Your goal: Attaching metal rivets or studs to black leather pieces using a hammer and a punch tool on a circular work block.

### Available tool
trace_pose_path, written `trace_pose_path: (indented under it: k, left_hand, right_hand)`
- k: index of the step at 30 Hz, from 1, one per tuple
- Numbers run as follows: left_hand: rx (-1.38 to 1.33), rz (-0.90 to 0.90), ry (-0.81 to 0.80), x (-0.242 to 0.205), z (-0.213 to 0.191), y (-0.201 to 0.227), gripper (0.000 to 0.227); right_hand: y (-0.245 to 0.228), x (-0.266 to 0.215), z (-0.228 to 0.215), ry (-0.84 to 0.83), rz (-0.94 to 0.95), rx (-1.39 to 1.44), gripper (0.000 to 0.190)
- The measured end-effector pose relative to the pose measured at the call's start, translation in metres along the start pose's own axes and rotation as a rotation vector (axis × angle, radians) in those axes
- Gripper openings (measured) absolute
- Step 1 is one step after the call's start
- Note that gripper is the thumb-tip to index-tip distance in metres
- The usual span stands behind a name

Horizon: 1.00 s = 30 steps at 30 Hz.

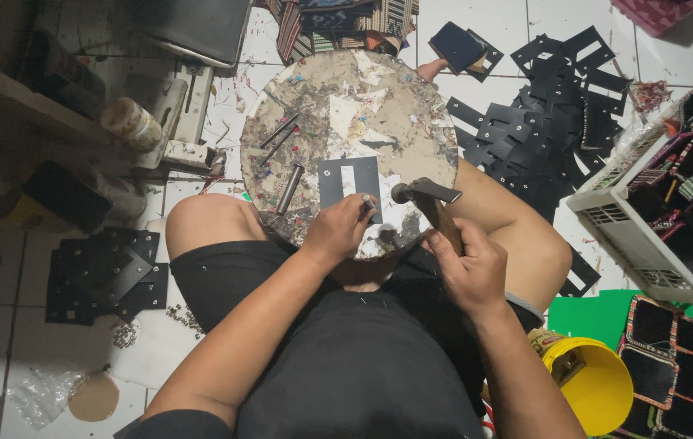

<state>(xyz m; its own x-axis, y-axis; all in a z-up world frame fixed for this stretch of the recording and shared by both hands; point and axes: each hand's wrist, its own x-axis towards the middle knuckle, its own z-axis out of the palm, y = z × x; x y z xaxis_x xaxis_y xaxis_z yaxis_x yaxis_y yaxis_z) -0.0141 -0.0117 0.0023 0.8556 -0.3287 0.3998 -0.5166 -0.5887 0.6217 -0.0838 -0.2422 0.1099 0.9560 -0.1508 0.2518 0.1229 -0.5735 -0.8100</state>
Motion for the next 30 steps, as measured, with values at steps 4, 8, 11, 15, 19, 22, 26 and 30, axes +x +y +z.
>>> trace_pose_path:
  k: [4, 8, 11, 15, 19, 22, 26, 30]
  left_hand:
    - [0.026, 0.005, -0.022, -0.004, 0.004, -0.006, 0.015]
    - [0.101, 0.063, 0.017, -0.007, 0.014, -0.016, 0.016]
    - [0.111, 0.077, 0.018, -0.005, 0.009, -0.013, 0.016]
    - [0.104, 0.064, 0.028, -0.015, 0.028, -0.029, 0.008]
    - [0.132, 0.084, 0.008, -0.005, 0.009, -0.009, 0.013]
    - [0.013, 0.016, 0.039, -0.001, 0.008, -0.01, 0.013]
    - [-0.023, -0.116, -0.033, 0.001, 0.004, -0.009, 0.025]
    - [-0.038, -0.142, -0.063, 0.002, 0.006, -0.008, 0.025]
  right_hand:
    - [0.002, -0.001, 0.003, -0.005, -0.072, -0.04, 0.014]
    - [-0.017, 0.006, 0.009, -0.083, -0.173, -0.129, 0.019]
    - [-0.025, 0.013, 0.01, -0.088, -0.247, -0.198, 0.022]
    - [-0.019, 0.008, 0.012, -0.063, -0.314, -0.211, 0.025]
    - [-0.033, 0.016, 0.006, -0.114, -0.297, -0.246, 0.024]
    - [-0.031, 0.018, 0.0, -0.103, -0.245, -0.212, 0.023]
    - [-0.005, 0.012, -0.005, -0.014, -0.055, -0.003, 0.01]
    - [0.008, 0.009, -0.009, 0.05, -0.022, -0.048, 0.012]
